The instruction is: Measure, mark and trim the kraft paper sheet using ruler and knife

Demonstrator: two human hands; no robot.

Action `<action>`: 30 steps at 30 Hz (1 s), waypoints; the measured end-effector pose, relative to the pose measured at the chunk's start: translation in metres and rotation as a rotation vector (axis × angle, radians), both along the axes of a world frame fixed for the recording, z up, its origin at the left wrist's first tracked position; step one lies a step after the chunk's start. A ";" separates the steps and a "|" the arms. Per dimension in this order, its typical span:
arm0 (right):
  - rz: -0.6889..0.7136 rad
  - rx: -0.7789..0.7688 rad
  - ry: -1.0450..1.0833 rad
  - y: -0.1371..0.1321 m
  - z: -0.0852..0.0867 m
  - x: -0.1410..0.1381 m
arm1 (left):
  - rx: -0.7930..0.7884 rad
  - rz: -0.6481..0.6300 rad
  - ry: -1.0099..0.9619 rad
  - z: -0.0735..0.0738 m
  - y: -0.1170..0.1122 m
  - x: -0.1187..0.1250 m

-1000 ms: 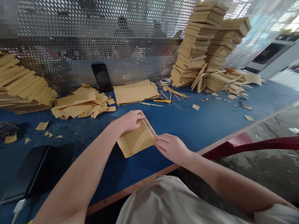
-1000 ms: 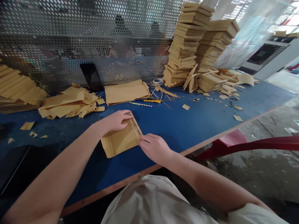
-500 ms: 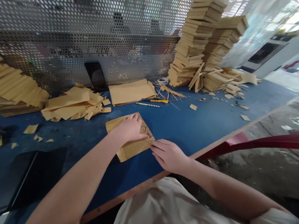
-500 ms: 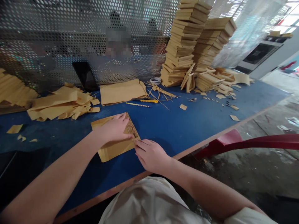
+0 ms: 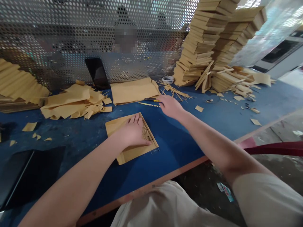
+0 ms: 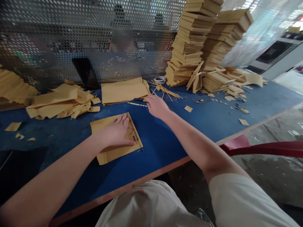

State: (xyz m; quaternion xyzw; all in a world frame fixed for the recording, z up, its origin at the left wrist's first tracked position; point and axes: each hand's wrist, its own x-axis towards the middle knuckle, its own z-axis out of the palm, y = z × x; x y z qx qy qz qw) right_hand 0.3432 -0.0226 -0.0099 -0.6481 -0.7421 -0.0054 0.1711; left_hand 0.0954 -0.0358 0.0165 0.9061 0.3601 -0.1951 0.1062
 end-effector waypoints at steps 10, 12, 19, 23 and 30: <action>-0.191 -0.018 0.032 0.014 -0.030 0.037 | -0.010 0.005 -0.027 -0.010 0.005 -0.002; -0.225 0.004 0.046 0.011 -0.028 0.039 | -0.016 -0.001 -0.006 -0.008 0.005 -0.001; -0.202 0.219 0.578 -0.013 -0.013 0.013 | -0.011 0.005 0.041 -0.004 0.003 0.001; 0.007 -0.159 1.074 -0.028 -0.016 -0.025 | -0.008 0.005 0.052 -0.005 0.003 0.002; 0.006 -0.314 1.074 -0.025 -0.025 -0.048 | -0.006 0.008 0.024 -0.006 0.003 0.000</action>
